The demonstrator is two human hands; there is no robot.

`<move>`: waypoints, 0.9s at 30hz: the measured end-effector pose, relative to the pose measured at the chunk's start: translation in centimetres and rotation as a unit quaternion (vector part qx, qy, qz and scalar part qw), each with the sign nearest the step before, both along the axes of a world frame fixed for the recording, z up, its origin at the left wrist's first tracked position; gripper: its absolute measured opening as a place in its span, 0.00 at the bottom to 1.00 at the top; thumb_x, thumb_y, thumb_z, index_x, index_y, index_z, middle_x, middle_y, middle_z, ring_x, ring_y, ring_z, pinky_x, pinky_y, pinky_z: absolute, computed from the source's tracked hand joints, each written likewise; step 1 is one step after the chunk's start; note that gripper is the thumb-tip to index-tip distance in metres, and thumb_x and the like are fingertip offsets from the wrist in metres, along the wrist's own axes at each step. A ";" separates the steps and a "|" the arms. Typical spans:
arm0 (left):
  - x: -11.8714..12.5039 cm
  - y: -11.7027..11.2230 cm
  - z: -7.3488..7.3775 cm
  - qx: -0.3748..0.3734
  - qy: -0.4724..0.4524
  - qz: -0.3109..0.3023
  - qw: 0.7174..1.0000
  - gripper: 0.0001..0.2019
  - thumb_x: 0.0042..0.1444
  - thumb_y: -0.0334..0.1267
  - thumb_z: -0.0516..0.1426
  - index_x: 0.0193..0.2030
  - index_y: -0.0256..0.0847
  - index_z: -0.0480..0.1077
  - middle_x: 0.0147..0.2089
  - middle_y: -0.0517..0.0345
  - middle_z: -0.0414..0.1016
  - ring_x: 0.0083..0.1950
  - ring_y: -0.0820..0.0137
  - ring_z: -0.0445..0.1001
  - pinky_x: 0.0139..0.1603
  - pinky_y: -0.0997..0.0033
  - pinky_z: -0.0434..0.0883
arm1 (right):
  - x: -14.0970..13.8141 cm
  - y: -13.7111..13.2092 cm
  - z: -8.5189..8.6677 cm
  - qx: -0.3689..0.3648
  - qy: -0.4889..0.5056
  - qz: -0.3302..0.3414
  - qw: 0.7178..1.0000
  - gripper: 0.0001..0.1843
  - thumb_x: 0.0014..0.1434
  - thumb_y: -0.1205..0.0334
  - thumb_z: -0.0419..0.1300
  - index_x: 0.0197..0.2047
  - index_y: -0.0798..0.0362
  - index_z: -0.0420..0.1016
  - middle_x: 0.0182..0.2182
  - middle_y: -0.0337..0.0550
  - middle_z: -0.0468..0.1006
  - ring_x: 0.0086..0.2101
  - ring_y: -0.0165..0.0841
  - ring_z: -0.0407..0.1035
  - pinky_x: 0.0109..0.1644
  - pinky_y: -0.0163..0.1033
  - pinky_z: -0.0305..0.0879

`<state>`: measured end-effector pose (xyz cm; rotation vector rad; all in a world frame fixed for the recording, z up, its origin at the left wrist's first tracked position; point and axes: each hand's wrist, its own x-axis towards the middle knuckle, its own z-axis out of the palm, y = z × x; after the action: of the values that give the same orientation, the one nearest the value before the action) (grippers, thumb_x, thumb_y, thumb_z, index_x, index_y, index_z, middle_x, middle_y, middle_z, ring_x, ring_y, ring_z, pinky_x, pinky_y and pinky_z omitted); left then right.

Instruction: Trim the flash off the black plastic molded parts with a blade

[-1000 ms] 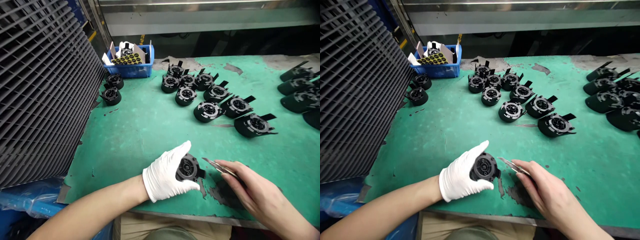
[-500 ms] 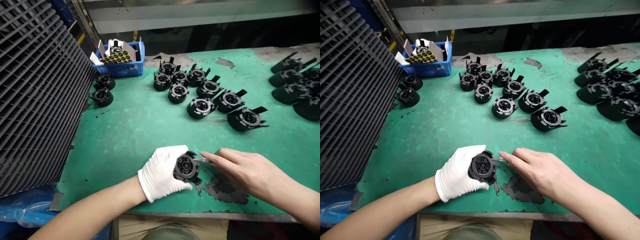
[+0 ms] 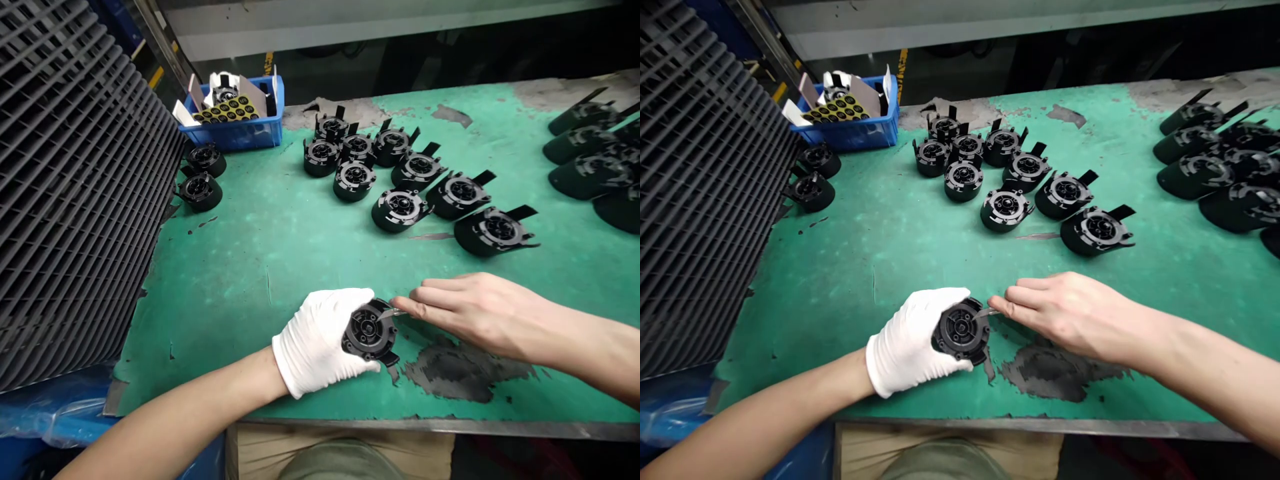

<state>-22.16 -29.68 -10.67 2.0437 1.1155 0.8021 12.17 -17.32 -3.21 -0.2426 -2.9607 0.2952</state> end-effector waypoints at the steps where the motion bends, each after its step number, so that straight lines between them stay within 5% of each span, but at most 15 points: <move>1: 0.0 0.0 0.0 -0.004 0.000 -0.002 1.000 0.56 0.62 0.66 0.87 0.88 0.45 0.75 0.79 0.34 0.91 0.80 0.33 0.92 0.86 0.30 0.89 | -0.2 0.8 0.1 -0.009 -0.008 0.014 1.000 0.42 0.80 0.80 0.54 0.89 0.48 0.79 0.43 0.41 0.90 0.37 0.37 0.80 0.38 0.41 0.77; 7: -0.1 0.1 -0.2 0.019 -0.005 -0.007 1.000 0.55 0.64 0.65 0.86 0.88 0.42 0.74 0.80 0.32 0.90 0.82 0.34 0.91 0.87 0.32 0.88 | -2.2 4.4 1.6 -0.078 -0.083 0.067 0.991 0.33 0.89 0.71 0.49 0.77 0.46 0.92 0.46 0.45 0.93 0.40 0.40 0.82 0.48 0.46 0.86; 15: -0.3 0.3 -0.1 0.019 -0.005 -0.012 1.000 0.54 0.65 0.64 0.86 0.87 0.42 0.74 0.80 0.32 0.90 0.81 0.34 0.92 0.86 0.32 0.89 | -3.8 6.1 2.9 -0.099 -0.128 0.090 0.983 0.34 0.94 0.64 0.45 0.75 0.43 0.94 0.46 0.43 0.90 0.42 0.39 0.80 0.50 0.46 0.82; 19: -0.2 0.4 -0.1 0.002 -0.001 -0.016 1.000 0.53 0.65 0.65 0.85 0.87 0.46 0.75 0.79 0.34 0.91 0.80 0.34 0.92 0.86 0.30 0.88 | -2.0 5.0 2.1 -0.145 -0.068 0.032 0.987 0.30 0.90 0.65 0.52 0.76 0.39 0.93 0.42 0.41 0.88 0.38 0.38 0.78 0.47 0.43 0.81; 24: -0.1 0.2 0.2 0.009 0.005 -0.010 1.000 0.54 0.65 0.69 0.84 0.89 0.46 0.74 0.80 0.33 0.90 0.80 0.33 0.92 0.86 0.30 0.88 | 1.4 0.0 -0.2 -0.119 -0.059 -0.076 0.988 0.34 0.92 0.63 0.45 0.81 0.46 0.89 0.40 0.44 0.88 0.37 0.38 0.77 0.41 0.43 0.73; 27: -0.1 0.2 0.6 0.033 -0.009 -0.013 0.999 0.50 0.69 0.67 0.82 0.87 0.43 0.76 0.77 0.33 0.92 0.77 0.36 0.93 0.83 0.35 0.90 | 2.6 -3.7 -1.8 -0.109 -0.011 -0.237 0.965 0.29 0.92 0.50 0.52 0.78 0.46 0.90 0.45 0.50 0.88 0.43 0.41 0.80 0.45 0.44 0.78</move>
<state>-22.23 -29.50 -10.10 2.0967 1.0635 0.8516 14.76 -21.06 -5.00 -0.9659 -2.7692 0.5503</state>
